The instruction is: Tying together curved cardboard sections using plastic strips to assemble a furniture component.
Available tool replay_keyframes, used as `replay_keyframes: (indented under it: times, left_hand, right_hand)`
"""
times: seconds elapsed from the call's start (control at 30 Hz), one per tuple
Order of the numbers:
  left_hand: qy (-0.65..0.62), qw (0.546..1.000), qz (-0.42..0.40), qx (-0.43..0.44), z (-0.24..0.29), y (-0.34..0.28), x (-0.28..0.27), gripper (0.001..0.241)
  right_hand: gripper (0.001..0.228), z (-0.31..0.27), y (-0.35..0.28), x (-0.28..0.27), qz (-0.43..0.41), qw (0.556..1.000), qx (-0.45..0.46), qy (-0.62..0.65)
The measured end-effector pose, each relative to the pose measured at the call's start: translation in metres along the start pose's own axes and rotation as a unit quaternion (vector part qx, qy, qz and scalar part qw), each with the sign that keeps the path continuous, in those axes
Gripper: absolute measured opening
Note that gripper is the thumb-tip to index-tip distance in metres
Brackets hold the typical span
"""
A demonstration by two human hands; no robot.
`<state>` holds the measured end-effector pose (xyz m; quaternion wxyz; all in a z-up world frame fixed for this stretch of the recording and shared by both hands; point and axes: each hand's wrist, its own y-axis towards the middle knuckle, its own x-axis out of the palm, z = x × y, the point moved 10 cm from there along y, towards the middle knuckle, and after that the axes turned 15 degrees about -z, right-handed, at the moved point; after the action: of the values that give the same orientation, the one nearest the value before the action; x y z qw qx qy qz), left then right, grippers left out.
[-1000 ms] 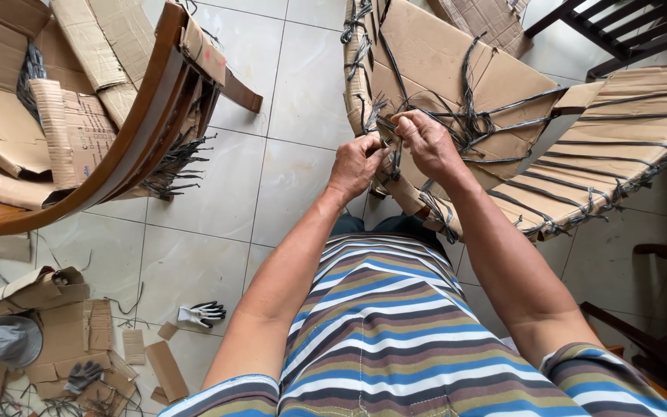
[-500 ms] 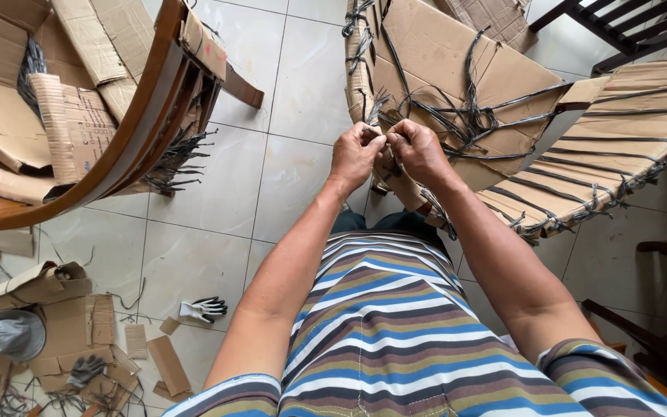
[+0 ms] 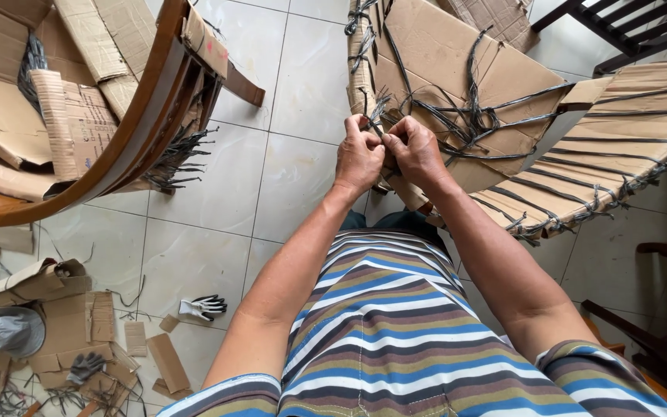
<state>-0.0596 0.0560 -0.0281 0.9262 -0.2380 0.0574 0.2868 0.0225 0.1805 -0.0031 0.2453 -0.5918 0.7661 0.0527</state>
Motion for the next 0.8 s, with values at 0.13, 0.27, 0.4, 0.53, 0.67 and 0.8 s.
replay_keyframes:
  times: [0.13, 0.27, 0.4, 0.53, 0.67, 0.8]
  left_hand:
    - [0.043, 0.999, 0.008, 0.028, 0.010, -0.005, 0.004, 0.051]
    - [0.064, 0.997, 0.010, 0.036, 0.009, -0.003, 0.005, 0.045]
    - [0.057, 0.998, 0.008, 0.031, 0.004, 0.000, 0.004, 0.044]
    - [0.064, 0.998, -0.001, 0.029, 0.006, 0.000, 0.002, 0.047]
    - [0.106, 0.991, 0.021, 0.074, 0.015, -0.007, 0.004, 0.044]
    - [0.223, 0.964, 0.056, 0.130, 0.028, -0.012, 0.012, 0.041]
  right_hand:
    - [0.009, -0.019, -0.005, -0.004, 0.033, 0.999, -0.028, -0.010]
    - [0.011, -0.024, -0.007, -0.004, 0.041, 0.997, -0.066, -0.022]
    - [0.015, -0.034, -0.012, 0.004, 0.012, 0.986, -0.138, -0.093]
    - [0.021, -0.032, -0.013, 0.008, 0.003, 0.981, -0.159, -0.111]
    - [0.018, -0.034, -0.013, 0.010, 0.012, 0.979, -0.153, -0.132]
    - [0.008, -0.028, -0.009, 0.008, -0.012, 0.978, -0.120, -0.173]
